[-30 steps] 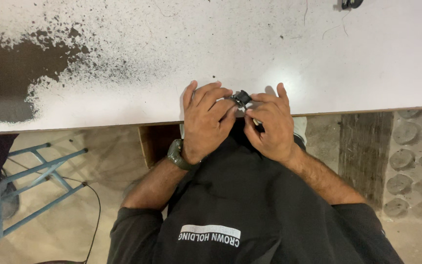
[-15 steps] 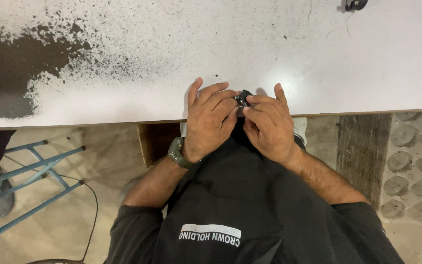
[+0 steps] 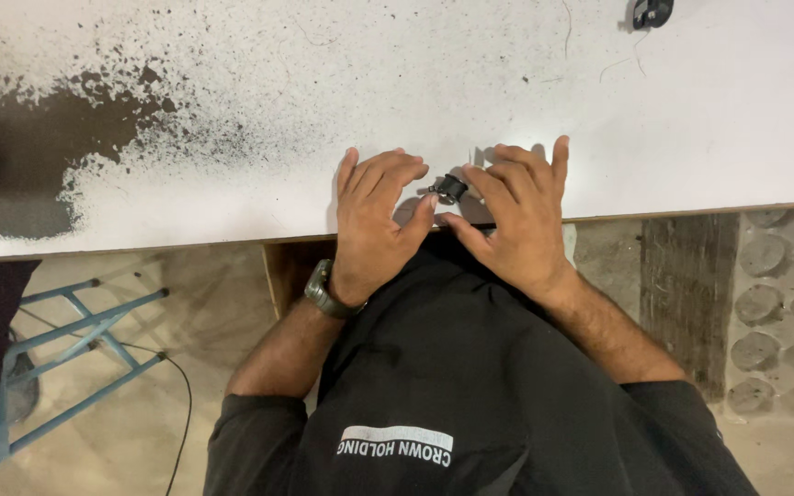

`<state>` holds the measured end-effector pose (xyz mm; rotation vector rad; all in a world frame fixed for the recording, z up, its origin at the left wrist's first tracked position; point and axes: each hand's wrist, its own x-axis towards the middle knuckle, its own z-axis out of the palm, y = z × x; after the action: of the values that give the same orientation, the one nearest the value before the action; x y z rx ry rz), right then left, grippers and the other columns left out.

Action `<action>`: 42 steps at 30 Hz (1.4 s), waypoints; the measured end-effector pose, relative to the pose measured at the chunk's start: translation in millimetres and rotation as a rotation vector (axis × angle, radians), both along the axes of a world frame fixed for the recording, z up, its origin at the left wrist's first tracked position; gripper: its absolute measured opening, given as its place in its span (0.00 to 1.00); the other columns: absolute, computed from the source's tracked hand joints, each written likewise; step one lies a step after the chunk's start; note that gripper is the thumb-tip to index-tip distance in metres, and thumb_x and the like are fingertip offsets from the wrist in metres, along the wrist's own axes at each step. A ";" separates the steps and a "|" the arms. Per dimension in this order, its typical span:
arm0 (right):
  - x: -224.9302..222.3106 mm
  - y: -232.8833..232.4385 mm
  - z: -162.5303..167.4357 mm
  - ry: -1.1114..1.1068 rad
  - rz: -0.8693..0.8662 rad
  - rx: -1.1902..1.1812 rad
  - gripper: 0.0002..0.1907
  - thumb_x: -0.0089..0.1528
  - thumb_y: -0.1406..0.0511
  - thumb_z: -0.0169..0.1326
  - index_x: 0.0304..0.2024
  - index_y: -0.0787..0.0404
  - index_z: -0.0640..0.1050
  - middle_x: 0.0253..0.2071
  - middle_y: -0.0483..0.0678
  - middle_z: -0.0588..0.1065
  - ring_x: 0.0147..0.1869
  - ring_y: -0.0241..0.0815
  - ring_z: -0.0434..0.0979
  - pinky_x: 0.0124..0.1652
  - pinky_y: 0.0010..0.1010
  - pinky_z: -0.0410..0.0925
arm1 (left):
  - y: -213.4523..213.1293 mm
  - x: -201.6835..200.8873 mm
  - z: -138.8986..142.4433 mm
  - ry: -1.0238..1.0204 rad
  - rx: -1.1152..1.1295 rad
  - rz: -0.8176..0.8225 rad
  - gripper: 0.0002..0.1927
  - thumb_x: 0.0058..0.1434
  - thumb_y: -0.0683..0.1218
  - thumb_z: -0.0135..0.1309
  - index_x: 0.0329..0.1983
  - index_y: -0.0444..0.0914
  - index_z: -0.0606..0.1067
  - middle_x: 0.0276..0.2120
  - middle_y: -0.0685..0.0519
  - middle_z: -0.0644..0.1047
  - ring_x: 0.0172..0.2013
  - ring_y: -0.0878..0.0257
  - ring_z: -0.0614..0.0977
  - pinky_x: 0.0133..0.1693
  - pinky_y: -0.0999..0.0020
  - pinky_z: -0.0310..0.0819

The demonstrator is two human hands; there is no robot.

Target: The person sits at a white workbench and assembles small black clutch-like components by hand, pressing small inserts into each housing. Finished assemblies are placed in a growing pile on the table, and the person picks up the next unassembled part one at a time.

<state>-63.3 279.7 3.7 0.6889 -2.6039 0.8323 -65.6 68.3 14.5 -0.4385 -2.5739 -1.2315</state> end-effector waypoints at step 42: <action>9.5 3.0 -9.1 0.110 0.144 -0.192 0.15 0.60 0.72 0.67 0.48 0.61 0.78 0.42 0.49 0.74 0.60 0.50 0.76 0.78 0.58 0.44 | 0.6 -5.2 9.4 -0.129 0.103 -0.128 0.06 0.58 0.36 0.57 0.31 0.36 0.71 0.27 0.52 0.76 0.26 0.62 0.78 0.27 0.66 0.70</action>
<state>-53.8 282.6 -5.4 0.8474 -2.3615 1.0406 -70.8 68.9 23.9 -0.5257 -2.6078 -1.4741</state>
